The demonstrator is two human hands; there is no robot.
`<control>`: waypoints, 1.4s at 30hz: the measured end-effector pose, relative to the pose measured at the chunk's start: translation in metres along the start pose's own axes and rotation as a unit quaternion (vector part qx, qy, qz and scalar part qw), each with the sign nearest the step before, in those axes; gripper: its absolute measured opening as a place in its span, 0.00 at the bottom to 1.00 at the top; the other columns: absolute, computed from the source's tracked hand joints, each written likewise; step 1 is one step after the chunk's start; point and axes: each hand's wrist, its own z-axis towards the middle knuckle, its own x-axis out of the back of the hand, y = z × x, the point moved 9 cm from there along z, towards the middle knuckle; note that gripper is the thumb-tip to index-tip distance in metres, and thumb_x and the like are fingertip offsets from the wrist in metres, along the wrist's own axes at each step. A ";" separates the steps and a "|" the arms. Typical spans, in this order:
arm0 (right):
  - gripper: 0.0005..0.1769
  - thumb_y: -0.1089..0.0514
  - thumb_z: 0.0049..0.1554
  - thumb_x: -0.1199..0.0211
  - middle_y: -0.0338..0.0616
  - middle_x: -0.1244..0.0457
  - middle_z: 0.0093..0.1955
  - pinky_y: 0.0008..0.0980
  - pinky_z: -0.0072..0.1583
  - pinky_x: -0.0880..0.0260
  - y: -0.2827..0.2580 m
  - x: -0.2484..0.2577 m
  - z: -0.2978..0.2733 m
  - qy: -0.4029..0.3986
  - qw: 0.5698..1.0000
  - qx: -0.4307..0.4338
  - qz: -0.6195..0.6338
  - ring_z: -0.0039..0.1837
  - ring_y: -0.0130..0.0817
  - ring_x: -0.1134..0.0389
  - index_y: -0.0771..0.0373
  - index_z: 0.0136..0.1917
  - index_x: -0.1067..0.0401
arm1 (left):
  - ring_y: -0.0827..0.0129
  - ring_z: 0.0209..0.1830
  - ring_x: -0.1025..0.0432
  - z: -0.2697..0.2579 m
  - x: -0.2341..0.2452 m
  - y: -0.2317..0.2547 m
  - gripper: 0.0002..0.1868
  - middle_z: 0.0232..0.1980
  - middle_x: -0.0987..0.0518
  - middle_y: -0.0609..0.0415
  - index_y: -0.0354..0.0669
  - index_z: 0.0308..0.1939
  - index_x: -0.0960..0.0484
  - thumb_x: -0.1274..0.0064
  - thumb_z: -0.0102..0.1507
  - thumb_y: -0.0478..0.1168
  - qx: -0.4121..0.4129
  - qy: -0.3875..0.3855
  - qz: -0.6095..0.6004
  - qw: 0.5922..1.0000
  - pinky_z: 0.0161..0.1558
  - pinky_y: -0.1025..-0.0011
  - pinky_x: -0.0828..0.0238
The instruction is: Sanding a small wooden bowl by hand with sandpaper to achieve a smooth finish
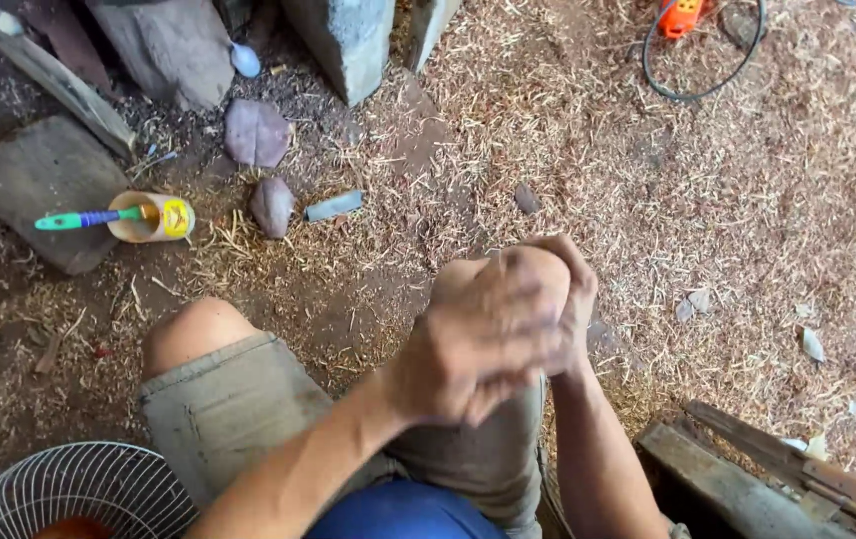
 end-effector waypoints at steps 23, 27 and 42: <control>0.15 0.53 0.60 0.37 0.51 0.29 0.52 0.43 0.61 0.32 -0.051 0.014 0.018 0.025 0.996 0.064 -0.057 0.58 0.47 0.28 0.62 0.57 0.24 | 0.40 0.75 0.35 -0.028 -0.014 0.016 0.22 0.69 0.23 0.47 0.53 0.65 0.21 0.54 0.71 0.55 0.000 -0.039 0.054 0.998 0.80 0.36 0.55; 0.20 0.47 0.67 0.54 0.50 0.31 0.56 0.37 0.59 0.23 -0.064 0.002 0.006 -0.021 0.998 0.065 0.017 0.56 0.41 0.27 0.64 0.57 0.31 | 0.38 0.74 0.36 -0.009 -0.004 0.024 0.20 0.67 0.25 0.40 0.35 0.59 0.18 0.55 0.73 0.46 -0.005 -0.039 0.091 0.995 0.77 0.36 0.45; 0.11 0.54 0.65 0.47 0.48 0.33 0.48 0.31 0.47 0.26 -0.057 -0.004 -0.009 -0.037 0.995 0.093 -0.012 0.44 0.35 0.31 0.64 0.53 0.33 | 0.39 0.64 0.24 0.013 0.015 0.002 0.31 0.62 0.22 0.30 0.35 0.54 0.21 0.76 0.78 0.54 0.133 0.004 -0.009 0.991 0.71 0.45 0.27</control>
